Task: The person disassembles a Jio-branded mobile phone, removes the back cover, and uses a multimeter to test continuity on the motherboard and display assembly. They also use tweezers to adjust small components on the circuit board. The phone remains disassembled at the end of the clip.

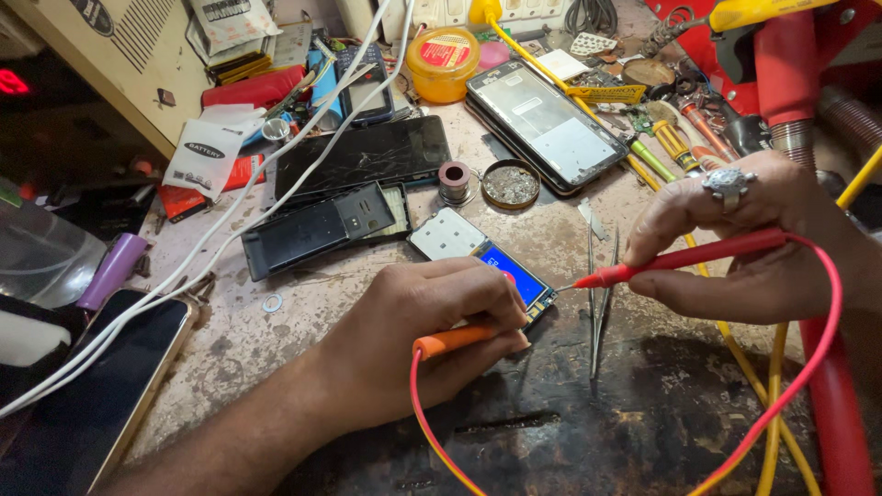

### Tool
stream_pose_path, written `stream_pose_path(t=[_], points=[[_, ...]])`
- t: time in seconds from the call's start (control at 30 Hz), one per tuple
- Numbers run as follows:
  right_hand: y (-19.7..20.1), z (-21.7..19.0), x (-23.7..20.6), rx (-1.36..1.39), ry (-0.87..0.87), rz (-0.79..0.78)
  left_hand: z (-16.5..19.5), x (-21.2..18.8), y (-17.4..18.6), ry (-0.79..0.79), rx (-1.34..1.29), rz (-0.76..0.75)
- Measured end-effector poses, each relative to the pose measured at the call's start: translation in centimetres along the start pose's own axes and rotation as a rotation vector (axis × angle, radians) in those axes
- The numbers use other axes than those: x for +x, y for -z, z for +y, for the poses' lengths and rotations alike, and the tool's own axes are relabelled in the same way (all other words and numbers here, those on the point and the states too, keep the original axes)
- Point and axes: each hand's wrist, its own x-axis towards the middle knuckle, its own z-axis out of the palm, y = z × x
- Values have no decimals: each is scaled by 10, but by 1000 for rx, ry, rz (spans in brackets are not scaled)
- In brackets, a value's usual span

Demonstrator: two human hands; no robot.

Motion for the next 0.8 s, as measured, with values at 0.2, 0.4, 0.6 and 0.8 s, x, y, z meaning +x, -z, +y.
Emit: stream_pose_path(t=[0.2, 0.4, 0.6, 0.8], points=[[1, -5, 4, 152, 22, -30, 0, 1, 1, -5, 22, -21], [-1, -8, 7, -62, -16, -52, 0, 0, 2, -10, 19, -39], [-4, -5, 11, 41, 80, -68, 0, 0, 2, -14, 38, -40], [-6, -5, 11, 21, 72, -61, 1, 0, 1, -9, 28, -39]])
